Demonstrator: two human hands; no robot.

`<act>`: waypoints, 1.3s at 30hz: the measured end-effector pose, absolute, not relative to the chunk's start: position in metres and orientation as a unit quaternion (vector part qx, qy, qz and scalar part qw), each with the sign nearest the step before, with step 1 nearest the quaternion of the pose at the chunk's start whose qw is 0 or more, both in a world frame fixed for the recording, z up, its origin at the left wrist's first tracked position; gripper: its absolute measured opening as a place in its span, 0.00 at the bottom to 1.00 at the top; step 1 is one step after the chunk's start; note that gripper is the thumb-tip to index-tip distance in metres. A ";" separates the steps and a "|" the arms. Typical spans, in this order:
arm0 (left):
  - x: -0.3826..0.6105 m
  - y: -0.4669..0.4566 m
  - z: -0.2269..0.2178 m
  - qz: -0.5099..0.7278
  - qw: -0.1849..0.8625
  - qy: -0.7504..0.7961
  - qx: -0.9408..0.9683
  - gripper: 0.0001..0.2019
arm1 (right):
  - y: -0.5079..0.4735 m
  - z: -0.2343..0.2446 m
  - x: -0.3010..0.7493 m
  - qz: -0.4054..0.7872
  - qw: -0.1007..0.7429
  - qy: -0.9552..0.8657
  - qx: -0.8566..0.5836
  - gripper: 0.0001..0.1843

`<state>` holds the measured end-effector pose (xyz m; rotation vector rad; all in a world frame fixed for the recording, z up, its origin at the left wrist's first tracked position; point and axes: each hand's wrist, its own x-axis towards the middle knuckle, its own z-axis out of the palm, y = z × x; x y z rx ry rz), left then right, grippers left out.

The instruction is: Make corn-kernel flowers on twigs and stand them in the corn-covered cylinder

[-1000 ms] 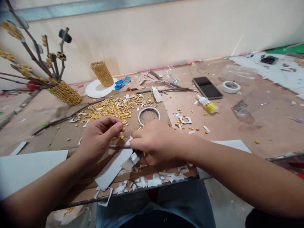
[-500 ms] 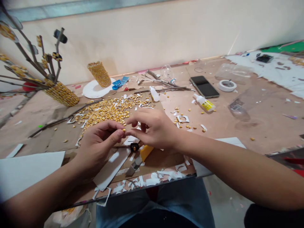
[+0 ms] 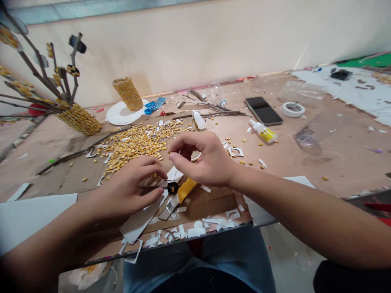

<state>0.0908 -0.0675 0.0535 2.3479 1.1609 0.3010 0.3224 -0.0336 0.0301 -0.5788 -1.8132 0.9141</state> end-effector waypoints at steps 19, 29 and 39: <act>0.094 -0.079 0.047 0.259 0.166 0.544 0.781 0.06 | -0.028 0.041 0.328 0.416 0.385 -0.755 -0.330 0.06; 0.095 -0.082 0.045 0.268 0.114 0.522 0.802 0.07 | -0.031 0.039 0.325 0.428 0.342 -0.763 -0.344 0.08; 0.095 -0.081 0.045 0.267 0.104 0.505 0.815 0.07 | -0.030 0.037 0.323 0.506 0.325 -0.715 -0.356 0.13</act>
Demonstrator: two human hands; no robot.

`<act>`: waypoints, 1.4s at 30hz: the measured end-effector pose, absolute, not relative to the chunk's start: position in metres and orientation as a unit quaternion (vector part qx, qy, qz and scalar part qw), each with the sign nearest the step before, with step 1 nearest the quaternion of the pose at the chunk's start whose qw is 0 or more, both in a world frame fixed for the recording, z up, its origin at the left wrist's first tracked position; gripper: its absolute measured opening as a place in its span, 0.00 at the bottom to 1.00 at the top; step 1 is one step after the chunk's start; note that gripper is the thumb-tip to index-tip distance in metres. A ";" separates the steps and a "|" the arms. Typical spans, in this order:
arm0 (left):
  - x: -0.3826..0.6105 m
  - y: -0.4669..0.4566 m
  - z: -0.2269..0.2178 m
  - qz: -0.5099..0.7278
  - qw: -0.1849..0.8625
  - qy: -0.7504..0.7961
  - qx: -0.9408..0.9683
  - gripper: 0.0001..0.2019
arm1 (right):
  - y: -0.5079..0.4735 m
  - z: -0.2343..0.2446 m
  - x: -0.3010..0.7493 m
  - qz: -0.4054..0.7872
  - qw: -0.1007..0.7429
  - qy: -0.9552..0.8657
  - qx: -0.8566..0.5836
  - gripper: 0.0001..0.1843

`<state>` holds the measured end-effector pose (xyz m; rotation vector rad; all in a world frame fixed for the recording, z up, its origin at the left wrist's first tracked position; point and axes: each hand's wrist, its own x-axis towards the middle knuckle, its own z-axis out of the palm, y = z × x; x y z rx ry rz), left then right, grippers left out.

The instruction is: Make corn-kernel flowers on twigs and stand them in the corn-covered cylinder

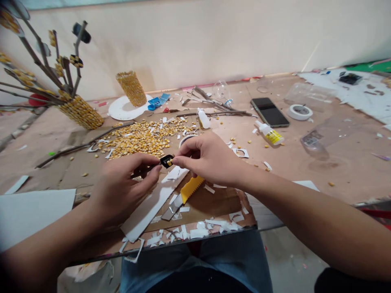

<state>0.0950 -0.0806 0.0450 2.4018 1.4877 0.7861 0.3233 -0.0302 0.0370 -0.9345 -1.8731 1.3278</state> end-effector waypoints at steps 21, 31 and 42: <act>0.097 -0.082 0.045 0.267 0.081 0.486 0.828 0.05 | -0.034 0.032 0.319 0.461 0.340 -0.726 -0.380 0.11; 0.097 -0.082 0.046 0.253 0.082 0.472 0.841 0.07 | -0.038 0.029 0.313 0.481 0.329 -0.723 -0.370 0.08; 0.096 -0.084 0.045 0.268 0.093 0.469 0.836 0.04 | -0.037 0.033 0.314 0.526 0.311 -0.729 -0.310 0.08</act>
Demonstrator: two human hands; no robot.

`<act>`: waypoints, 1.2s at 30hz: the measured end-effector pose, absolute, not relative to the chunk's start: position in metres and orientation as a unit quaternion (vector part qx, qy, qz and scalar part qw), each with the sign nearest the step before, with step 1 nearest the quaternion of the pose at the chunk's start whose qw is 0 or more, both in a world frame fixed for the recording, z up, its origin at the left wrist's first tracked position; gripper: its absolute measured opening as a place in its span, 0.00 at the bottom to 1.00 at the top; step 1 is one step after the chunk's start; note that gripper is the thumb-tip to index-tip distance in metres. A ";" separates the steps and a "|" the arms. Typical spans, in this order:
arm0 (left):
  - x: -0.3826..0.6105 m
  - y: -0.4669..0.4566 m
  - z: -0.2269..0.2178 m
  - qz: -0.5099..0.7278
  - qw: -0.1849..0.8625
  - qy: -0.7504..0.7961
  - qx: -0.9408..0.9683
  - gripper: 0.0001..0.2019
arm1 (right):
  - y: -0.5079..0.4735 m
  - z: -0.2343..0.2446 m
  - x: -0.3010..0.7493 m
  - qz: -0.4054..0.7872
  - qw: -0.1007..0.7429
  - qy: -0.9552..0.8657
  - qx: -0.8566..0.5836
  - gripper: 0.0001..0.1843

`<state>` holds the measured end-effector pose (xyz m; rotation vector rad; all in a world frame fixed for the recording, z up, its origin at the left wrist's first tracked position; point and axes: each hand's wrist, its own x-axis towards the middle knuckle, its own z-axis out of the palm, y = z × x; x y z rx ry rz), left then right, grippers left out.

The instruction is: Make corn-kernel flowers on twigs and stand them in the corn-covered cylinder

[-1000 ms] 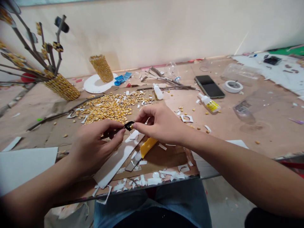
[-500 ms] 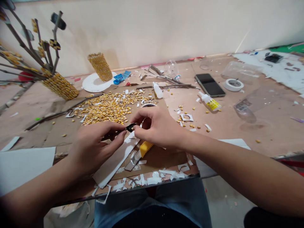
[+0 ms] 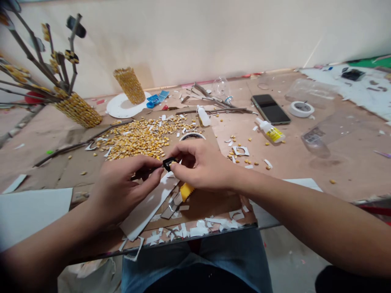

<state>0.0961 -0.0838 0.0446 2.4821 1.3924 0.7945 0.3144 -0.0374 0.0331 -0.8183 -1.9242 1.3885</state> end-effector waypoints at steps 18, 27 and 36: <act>0.096 -0.082 0.044 0.179 0.148 0.489 0.841 0.06 | -0.024 0.039 0.327 0.445 0.332 -0.749 -0.362 0.11; 0.097 -0.074 0.040 0.042 0.150 0.454 0.877 0.09 | -0.008 0.056 0.350 0.370 0.199 -0.846 -0.327 0.07; 0.086 -0.060 0.041 0.141 0.142 0.562 0.803 0.08 | -0.034 0.056 0.342 0.322 -0.020 -0.913 -0.248 0.13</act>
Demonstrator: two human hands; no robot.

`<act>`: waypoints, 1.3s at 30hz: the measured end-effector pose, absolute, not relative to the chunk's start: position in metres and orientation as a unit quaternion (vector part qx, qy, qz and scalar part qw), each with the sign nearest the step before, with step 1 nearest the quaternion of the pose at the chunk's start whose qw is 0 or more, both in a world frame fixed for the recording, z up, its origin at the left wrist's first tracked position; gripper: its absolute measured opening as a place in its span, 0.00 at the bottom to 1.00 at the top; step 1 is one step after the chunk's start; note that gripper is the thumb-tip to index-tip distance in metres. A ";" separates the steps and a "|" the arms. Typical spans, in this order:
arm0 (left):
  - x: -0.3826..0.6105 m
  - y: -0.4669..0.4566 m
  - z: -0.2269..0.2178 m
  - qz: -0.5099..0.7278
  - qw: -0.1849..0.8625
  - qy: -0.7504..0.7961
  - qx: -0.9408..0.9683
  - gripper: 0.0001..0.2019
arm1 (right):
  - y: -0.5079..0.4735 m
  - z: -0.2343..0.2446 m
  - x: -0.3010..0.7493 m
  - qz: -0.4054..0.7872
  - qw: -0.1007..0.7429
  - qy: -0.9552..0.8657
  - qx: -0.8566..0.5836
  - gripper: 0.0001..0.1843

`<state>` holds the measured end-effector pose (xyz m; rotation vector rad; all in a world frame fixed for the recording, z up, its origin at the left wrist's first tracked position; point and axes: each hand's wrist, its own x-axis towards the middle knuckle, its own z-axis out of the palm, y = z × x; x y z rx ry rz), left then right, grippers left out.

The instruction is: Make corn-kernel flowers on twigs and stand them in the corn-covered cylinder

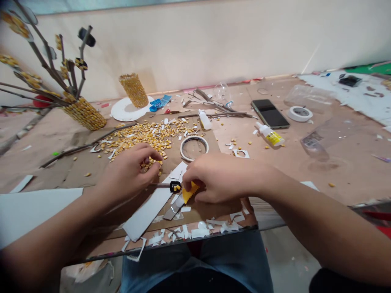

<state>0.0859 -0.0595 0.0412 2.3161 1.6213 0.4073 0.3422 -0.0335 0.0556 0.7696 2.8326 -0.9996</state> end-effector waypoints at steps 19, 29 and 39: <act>0.086 -0.028 0.023 0.082 -0.013 0.485 0.870 0.12 | -0.037 0.051 0.339 -0.260 0.025 0.924 0.280 0.06; 0.090 -0.025 0.019 0.061 -0.010 0.505 0.861 0.13 | -0.037 0.054 0.338 -0.280 0.035 0.921 0.268 0.11; 0.096 -0.051 0.040 0.276 0.349 0.497 0.745 0.10 | -0.016 0.076 0.365 -0.387 -0.138 0.888 0.207 0.14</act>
